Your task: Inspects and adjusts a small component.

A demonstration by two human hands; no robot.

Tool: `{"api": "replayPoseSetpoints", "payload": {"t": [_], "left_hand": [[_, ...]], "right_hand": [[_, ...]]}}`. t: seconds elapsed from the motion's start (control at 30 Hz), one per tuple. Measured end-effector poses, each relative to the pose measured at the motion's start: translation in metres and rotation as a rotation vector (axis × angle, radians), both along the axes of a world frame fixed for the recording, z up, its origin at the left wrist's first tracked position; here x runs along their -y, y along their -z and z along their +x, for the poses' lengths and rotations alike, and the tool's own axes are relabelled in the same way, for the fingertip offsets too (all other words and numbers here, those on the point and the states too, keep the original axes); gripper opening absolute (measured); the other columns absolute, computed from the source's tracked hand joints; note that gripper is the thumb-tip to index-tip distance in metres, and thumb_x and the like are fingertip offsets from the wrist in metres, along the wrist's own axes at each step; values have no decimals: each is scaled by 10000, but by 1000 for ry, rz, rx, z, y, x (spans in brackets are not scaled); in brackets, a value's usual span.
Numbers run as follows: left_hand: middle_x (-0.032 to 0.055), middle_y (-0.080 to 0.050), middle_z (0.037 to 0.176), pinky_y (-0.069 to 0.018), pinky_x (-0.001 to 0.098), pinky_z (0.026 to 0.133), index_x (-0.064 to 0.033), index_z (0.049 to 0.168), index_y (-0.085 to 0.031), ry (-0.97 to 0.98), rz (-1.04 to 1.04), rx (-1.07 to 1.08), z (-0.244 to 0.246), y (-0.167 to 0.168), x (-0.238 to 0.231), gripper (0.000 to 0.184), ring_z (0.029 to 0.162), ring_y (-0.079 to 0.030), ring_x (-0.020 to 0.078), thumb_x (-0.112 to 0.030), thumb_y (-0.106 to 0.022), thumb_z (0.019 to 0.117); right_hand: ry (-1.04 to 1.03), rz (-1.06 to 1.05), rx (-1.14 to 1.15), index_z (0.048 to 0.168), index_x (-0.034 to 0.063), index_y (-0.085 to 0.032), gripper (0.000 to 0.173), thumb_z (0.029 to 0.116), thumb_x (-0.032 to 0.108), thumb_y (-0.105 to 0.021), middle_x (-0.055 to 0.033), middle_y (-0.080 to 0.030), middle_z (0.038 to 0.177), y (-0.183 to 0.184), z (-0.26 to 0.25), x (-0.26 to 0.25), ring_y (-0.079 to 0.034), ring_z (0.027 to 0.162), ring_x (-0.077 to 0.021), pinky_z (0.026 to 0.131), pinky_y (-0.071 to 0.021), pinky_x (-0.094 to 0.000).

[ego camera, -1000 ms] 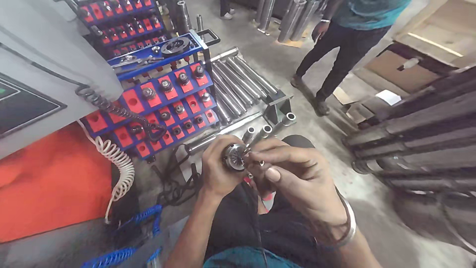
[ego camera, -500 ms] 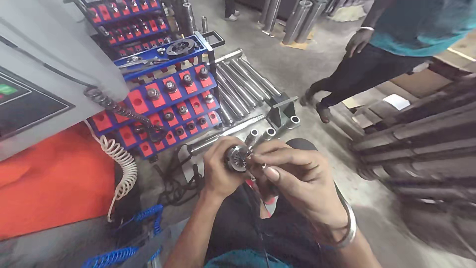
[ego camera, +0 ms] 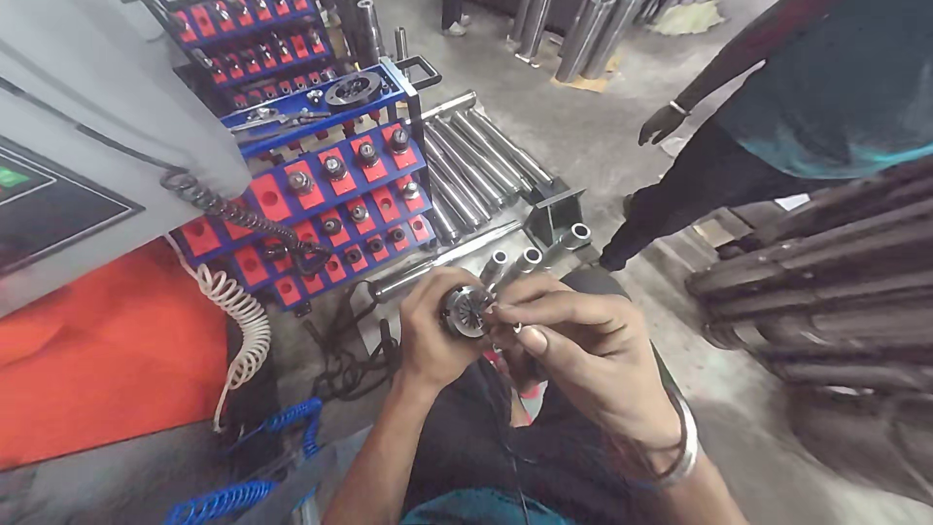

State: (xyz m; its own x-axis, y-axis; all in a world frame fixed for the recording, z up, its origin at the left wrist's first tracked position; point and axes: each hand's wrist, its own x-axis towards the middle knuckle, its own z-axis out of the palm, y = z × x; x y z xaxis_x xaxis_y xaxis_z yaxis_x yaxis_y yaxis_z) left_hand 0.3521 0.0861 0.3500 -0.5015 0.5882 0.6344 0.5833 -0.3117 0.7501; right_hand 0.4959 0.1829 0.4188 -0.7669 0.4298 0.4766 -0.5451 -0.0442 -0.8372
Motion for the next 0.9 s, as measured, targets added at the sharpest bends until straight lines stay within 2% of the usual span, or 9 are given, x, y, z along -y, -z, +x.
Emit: {"api": "replayPoseSetpoints", "payload": {"t": [0.27,0.4,0.5,0.9], "left_hand": [[98,-727,1019,-599,296,884,-6,1006,-706,1,-3,2,2,5,-1,375,993,-699,147,-263,-841,768],[90,-726,1021,-594,278,870,-11,1015,-707,-8,-30,-16,2,9,0,413,983,-694,126,-327,-839,783],[85,-728,1014,-585,267,869,-14,1010,-708,-13,-36,-9,2,11,-1,427,979,-691,115,-355,-836,788],[104,-729,1017,-598,296,881,5,1011,-706,13,-22,11,2,10,-2,380,988,-699,146,-253,-846,770]], "right_hand": [[6,-21,9,1147,-10,-748,204,987,100,-685,-119,-711,1154,8,0,1,-705,949,-144,812,-627,-291],[-19,-48,15,1173,-1,-743,253,954,127,-735,-118,-705,1189,9,2,0,-712,979,-151,840,-633,-294],[0,-47,4,1169,-16,-741,246,963,118,-723,-125,-702,1194,11,2,0,-708,971,-147,826,-628,-284],[-6,-59,-1,1165,-4,-747,238,963,119,-724,-124,-704,1196,10,0,0,-708,989,-151,827,-631,-291]]}}
